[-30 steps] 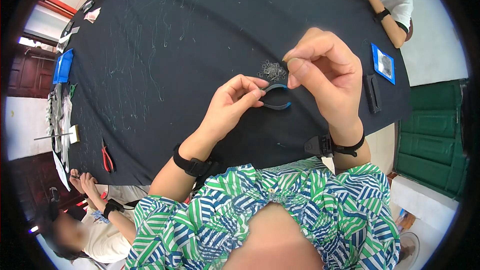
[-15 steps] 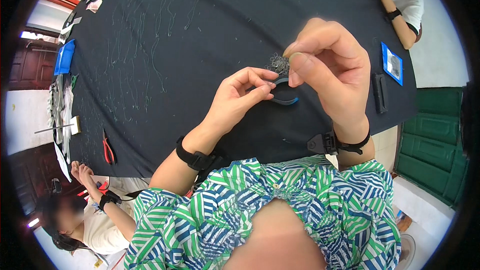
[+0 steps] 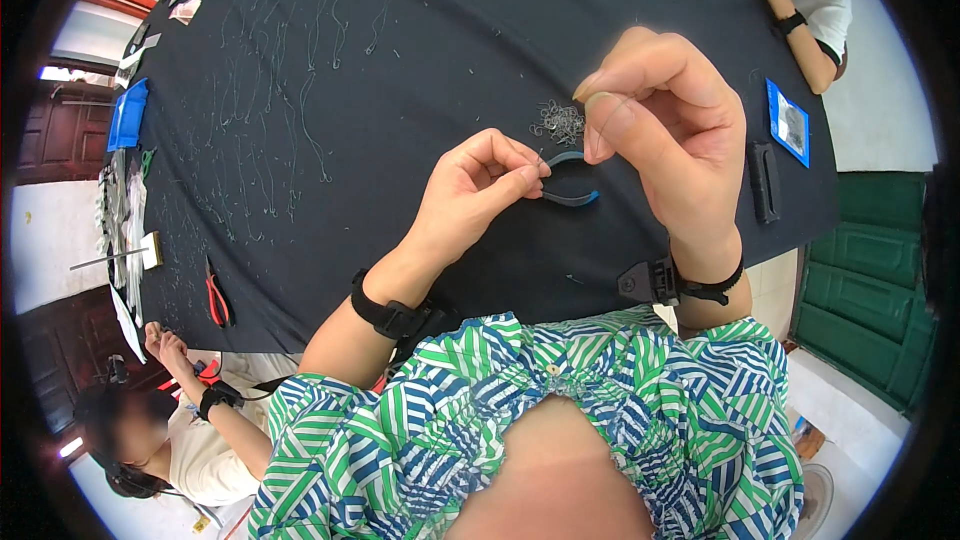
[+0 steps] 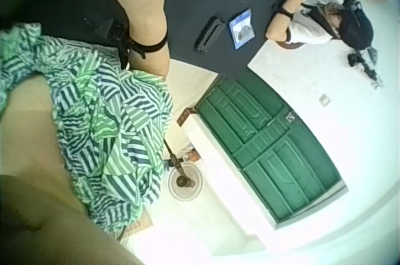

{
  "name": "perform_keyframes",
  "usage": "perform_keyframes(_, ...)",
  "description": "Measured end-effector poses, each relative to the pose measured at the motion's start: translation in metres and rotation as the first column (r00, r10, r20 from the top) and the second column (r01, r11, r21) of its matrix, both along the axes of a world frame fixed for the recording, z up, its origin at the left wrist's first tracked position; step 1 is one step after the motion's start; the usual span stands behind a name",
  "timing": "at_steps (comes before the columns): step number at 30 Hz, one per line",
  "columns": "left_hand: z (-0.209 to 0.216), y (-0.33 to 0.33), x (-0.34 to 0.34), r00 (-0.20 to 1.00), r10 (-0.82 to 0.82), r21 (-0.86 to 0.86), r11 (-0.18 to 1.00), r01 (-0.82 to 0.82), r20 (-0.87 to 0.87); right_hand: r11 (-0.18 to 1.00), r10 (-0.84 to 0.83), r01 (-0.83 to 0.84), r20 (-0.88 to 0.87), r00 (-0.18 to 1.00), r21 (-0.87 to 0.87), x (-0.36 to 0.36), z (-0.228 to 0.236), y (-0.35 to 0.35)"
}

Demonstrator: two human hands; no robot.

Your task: The person assembles fishing tackle by threading a small green bead onto a fishing line, then uses pliers to crimp a metal sleeve onto the line.

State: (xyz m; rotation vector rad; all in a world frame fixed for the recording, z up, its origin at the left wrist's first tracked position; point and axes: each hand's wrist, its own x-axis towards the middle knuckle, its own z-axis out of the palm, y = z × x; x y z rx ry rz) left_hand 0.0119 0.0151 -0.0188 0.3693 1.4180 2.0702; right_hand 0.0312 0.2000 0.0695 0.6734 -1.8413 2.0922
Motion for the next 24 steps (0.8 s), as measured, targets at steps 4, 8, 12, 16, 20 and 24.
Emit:
perform_keyframes(4, -0.0002, -0.0013, -0.0007, 1.000, 0.007, -0.018, 1.000, -0.007, 0.002, 1.000, 0.007, -0.007, 0.016, 1.000, -0.007, 0.0020, 0.0014, -0.0003)
perform_keyframes(8, 0.0001, 0.0005, 0.0009, 0.999, 0.039, -0.036, 0.999, -0.038, 0.019, 1.000, 0.013, -0.013, -0.032, 0.999, 0.018, 0.0013, 0.0020, -0.0022)
perform_keyframes(12, -0.0020, 0.0012, 0.0000, 0.999, 0.034, -0.047, 0.998, -0.033, 0.024, 1.000, 0.023, -0.023, -0.008, 1.000, -0.002, 0.0032, 0.0044, -0.0046)
perform_keyframes(16, 0.0006, 0.0003, -0.0003, 1.000, 0.023, -0.070, 0.997, -0.022, 0.006, 0.999, 0.029, -0.028, 0.027, 0.999, -0.038, 0.0045, 0.0046, -0.0069)
perform_keyframes(20, -0.0002, 0.0002, -0.0001, 0.999, 0.036, -0.058, 0.998, -0.036, -0.003, 0.999, 0.030, -0.029, 0.026, 0.999, -0.032, 0.0046, 0.0043, -0.0075)
perform_keyframes(24, 0.0014, -0.0002, 0.0002, 0.999, 0.053, -0.047, 0.997, -0.053, -0.011, 0.999, 0.032, -0.031, 0.026, 0.999, -0.019, 0.0048, 0.0049, -0.0084)
